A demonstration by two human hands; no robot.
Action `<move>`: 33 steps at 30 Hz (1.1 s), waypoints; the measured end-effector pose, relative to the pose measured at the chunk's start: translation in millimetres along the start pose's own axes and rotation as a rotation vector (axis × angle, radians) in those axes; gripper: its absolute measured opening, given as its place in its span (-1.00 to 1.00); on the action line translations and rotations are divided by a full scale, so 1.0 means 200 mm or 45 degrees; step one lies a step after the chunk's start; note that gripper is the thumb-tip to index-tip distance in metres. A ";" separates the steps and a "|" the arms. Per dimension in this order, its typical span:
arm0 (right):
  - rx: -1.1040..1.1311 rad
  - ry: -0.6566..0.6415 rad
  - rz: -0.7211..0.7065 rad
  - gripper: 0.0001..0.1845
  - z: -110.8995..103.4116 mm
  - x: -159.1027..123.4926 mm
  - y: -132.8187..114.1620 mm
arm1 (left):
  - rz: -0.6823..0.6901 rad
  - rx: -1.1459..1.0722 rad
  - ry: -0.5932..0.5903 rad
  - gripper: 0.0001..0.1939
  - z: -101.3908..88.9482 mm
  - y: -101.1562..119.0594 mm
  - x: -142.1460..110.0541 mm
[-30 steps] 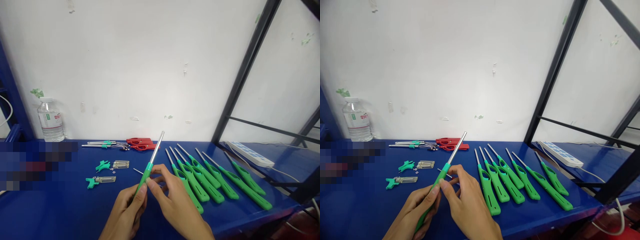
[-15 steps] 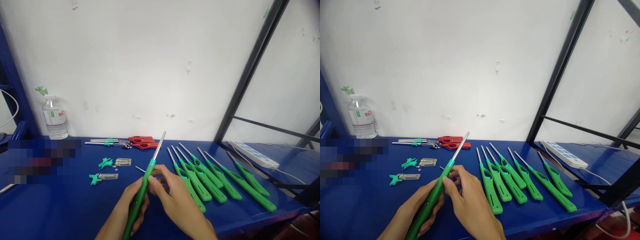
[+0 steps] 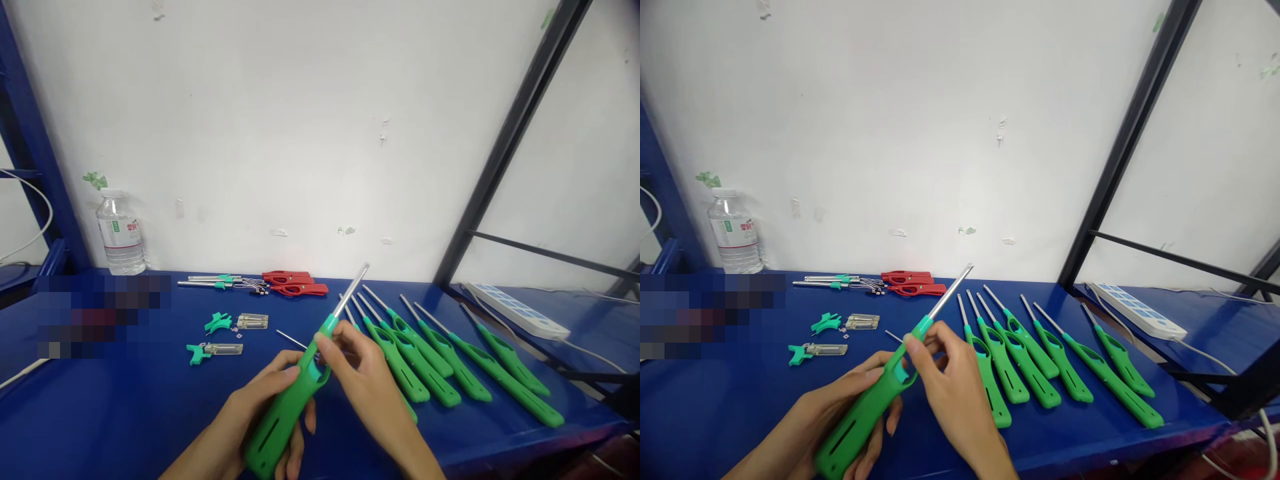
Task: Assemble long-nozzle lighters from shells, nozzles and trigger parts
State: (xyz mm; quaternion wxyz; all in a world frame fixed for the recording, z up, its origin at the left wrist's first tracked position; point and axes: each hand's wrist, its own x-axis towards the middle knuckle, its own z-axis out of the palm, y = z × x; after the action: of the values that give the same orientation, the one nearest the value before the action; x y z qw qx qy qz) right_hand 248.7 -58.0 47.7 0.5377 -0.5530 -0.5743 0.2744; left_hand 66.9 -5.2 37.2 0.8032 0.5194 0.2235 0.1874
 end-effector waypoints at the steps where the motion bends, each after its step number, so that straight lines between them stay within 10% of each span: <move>1: 0.013 0.052 0.010 -0.57 -0.01 0.01 0.00 | 0.015 -0.009 -0.022 -0.55 -0.01 0.00 0.01; 12: 0.020 0.304 -0.029 -0.51 -0.12 0.03 0.02 | 0.038 0.019 -0.267 -0.45 -0.11 -0.05 0.06; 22: 0.235 0.036 0.056 -0.57 -0.04 -0.01 -0.05 | 0.142 0.572 0.012 -0.37 0.01 -0.13 0.05; 33: -0.989 0.452 0.280 -0.22 -0.76 0.08 0.28 | 0.106 0.795 0.210 -0.51 0.00 -0.12 0.03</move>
State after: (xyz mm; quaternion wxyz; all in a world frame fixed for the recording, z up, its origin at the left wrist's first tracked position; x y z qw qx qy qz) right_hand 410.4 -72.6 42.7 0.3477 -0.8106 -0.4712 -0.0054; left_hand 72.5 -11.4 14.5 0.5758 0.7325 0.3133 0.1838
